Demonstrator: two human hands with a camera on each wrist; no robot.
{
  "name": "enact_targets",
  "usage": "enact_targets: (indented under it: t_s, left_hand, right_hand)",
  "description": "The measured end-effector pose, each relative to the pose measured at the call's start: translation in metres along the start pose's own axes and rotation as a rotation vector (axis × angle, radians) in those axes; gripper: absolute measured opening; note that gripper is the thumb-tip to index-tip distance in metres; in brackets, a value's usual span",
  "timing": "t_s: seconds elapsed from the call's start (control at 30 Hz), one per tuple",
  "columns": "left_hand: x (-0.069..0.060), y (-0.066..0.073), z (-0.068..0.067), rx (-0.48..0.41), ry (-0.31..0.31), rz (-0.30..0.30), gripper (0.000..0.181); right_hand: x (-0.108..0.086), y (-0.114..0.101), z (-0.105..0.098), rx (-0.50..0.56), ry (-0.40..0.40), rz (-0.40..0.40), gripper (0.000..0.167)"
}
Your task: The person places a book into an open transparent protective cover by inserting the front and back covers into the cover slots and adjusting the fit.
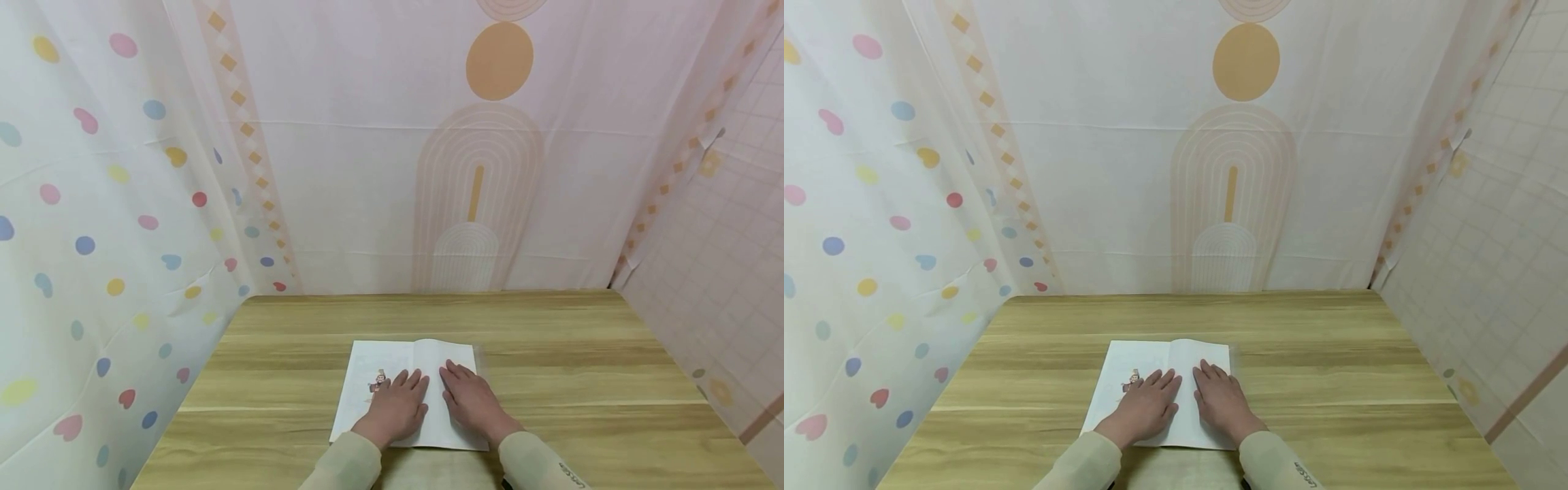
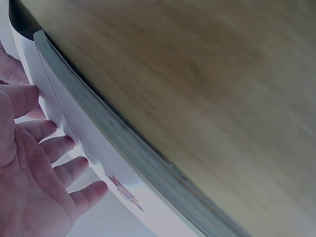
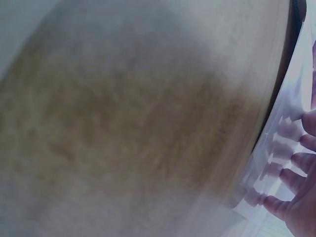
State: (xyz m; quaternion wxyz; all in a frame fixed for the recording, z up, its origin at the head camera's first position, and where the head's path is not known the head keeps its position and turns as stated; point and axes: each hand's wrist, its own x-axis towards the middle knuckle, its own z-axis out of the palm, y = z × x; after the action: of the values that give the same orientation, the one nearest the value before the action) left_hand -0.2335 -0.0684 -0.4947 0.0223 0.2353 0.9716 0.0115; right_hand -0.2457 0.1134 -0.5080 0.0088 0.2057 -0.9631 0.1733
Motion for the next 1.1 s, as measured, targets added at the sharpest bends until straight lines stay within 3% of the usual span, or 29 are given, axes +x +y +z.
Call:
enact_targets:
  t_s: [0.23,0.7,0.93,1.1]
  left_hand:
    - [0.0,0.002,-0.001,-0.021,-0.02,-0.029,0.051]
    - [0.004,0.01,0.002,0.022,-0.037,-0.061,0.049]
    - [0.004,0.018,0.002,0.148,-0.019,-0.033,0.046]
    - [0.003,0.017,0.002,0.156,-0.014,-0.013,0.046]
  right_hand:
    - [0.0,-0.001,0.001,-0.014,-0.014,0.022,0.045]
    - [-0.001,-0.002,0.002,-0.026,-0.048,0.031,0.045]
    - [-0.003,-0.002,0.002,-0.049,-0.055,0.022,0.044]
    - [-0.003,0.0,0.003,-0.036,-0.044,0.027,0.046]
